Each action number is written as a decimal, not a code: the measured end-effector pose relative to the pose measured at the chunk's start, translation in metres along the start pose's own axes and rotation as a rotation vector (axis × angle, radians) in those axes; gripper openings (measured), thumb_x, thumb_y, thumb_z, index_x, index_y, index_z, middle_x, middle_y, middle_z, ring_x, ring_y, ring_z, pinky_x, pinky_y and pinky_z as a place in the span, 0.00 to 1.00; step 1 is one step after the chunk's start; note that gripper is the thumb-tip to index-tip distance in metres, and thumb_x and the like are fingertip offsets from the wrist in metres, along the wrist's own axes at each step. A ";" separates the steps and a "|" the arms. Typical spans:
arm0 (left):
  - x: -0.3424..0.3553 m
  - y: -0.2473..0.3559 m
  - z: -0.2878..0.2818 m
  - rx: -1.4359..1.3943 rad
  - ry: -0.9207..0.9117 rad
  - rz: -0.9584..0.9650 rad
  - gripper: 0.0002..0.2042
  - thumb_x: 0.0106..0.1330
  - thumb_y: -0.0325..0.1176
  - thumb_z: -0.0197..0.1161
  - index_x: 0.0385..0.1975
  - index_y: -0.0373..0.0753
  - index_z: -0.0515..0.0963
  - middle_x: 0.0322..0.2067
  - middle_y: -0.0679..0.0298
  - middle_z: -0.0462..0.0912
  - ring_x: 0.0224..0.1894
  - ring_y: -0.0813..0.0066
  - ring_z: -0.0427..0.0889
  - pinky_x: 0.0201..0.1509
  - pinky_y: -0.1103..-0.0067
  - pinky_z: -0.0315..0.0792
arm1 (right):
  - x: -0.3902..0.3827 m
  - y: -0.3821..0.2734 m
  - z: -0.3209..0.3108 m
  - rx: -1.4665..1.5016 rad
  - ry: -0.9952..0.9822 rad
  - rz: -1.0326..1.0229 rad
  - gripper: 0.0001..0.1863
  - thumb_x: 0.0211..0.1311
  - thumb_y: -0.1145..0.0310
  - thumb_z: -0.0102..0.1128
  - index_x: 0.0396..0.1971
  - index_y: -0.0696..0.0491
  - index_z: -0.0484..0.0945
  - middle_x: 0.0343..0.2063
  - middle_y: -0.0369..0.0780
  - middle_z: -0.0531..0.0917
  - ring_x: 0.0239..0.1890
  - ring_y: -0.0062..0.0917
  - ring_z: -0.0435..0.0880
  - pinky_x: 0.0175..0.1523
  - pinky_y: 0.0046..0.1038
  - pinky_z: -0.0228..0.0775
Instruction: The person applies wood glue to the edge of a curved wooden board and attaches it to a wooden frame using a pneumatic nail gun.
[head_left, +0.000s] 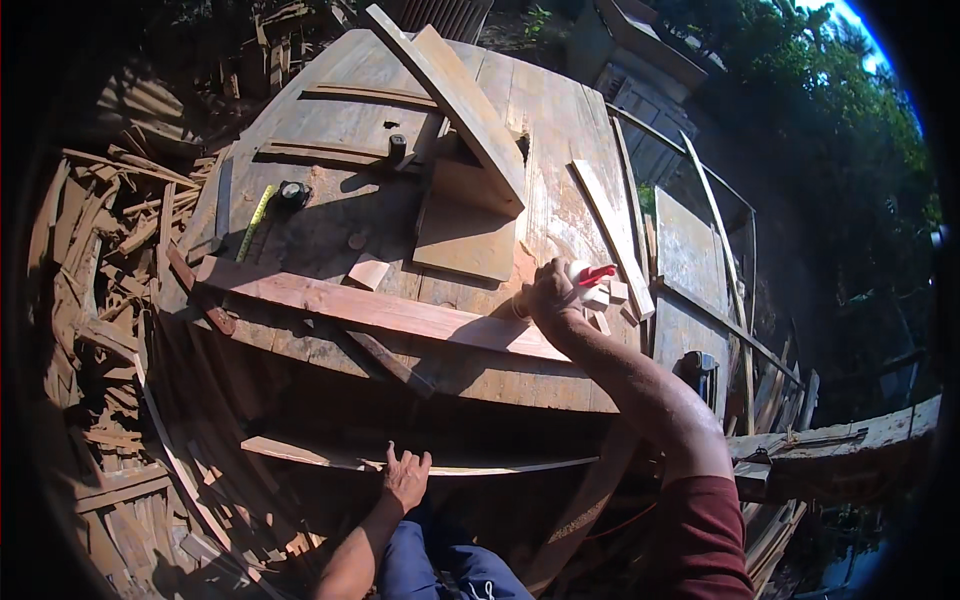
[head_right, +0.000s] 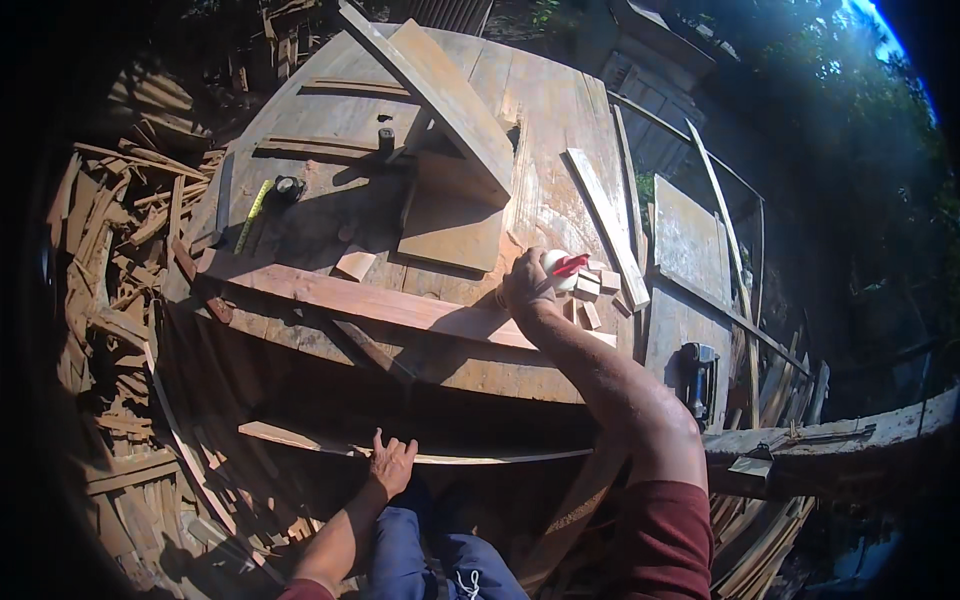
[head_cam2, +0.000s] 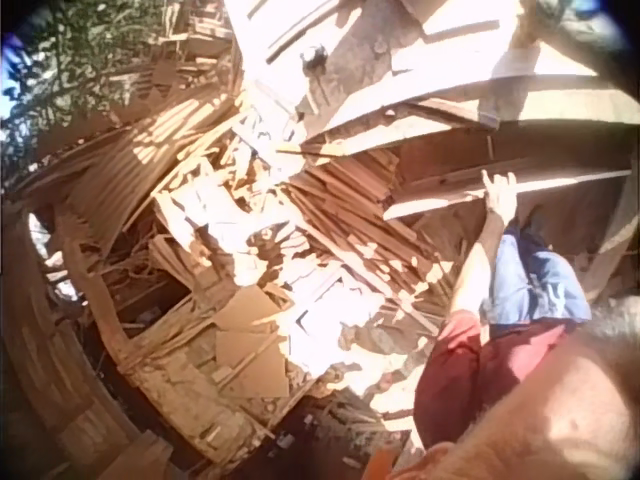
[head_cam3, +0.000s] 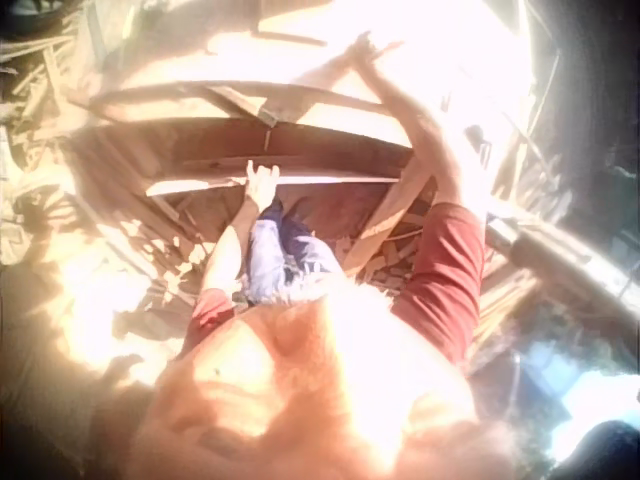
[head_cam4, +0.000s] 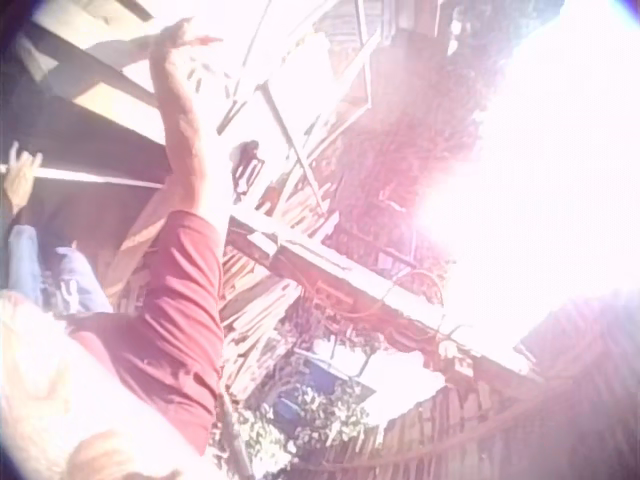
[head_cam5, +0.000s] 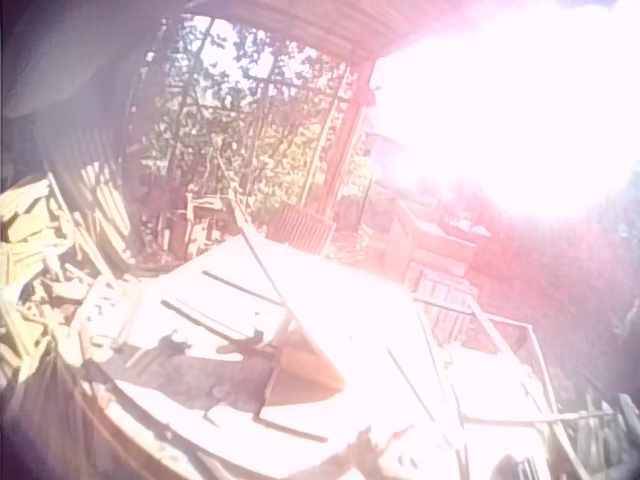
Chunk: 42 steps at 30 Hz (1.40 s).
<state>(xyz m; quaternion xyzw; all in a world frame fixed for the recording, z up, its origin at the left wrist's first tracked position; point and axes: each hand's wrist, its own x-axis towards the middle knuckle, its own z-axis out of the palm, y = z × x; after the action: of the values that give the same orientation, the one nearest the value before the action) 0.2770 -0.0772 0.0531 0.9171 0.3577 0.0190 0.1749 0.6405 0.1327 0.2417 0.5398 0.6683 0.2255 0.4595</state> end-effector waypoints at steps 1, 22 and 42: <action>0.004 0.005 0.006 -0.003 -0.011 0.036 0.16 0.64 0.30 0.56 0.51 0.37 0.78 0.31 0.60 0.80 0.45 0.61 0.79 0.72 0.40 0.52 | 0.000 0.001 0.010 -0.045 -0.018 -0.063 0.14 0.65 0.62 0.62 0.47 0.50 0.88 0.44 0.41 0.88 0.50 0.40 0.83 0.58 0.52 0.64; -0.004 -0.001 -0.028 0.266 -0.174 -0.072 0.14 0.62 0.31 0.58 0.45 0.38 0.85 0.34 0.56 0.85 0.50 0.56 0.80 0.73 0.38 0.47 | -0.069 -0.087 0.036 1.148 0.515 0.052 0.36 0.57 0.48 0.66 0.63 0.50 0.72 0.55 0.50 0.72 0.66 0.43 0.66 0.71 0.50 0.55; 0.053 0.100 -0.181 0.306 0.262 0.508 0.47 0.55 0.53 0.76 0.71 0.40 0.60 0.66 0.49 0.66 0.70 0.45 0.64 0.73 0.45 0.56 | -0.253 -0.162 0.041 1.219 1.108 0.276 0.20 0.56 0.61 0.58 0.43 0.61 0.80 0.43 0.49 0.82 0.51 0.39 0.78 0.56 0.41 0.70</action>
<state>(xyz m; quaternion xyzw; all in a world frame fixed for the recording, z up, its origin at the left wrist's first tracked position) 0.3526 -0.0547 0.2521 0.9825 0.1354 0.1262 -0.0231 0.5912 -0.1614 0.1866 0.5818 0.7303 0.1116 -0.3402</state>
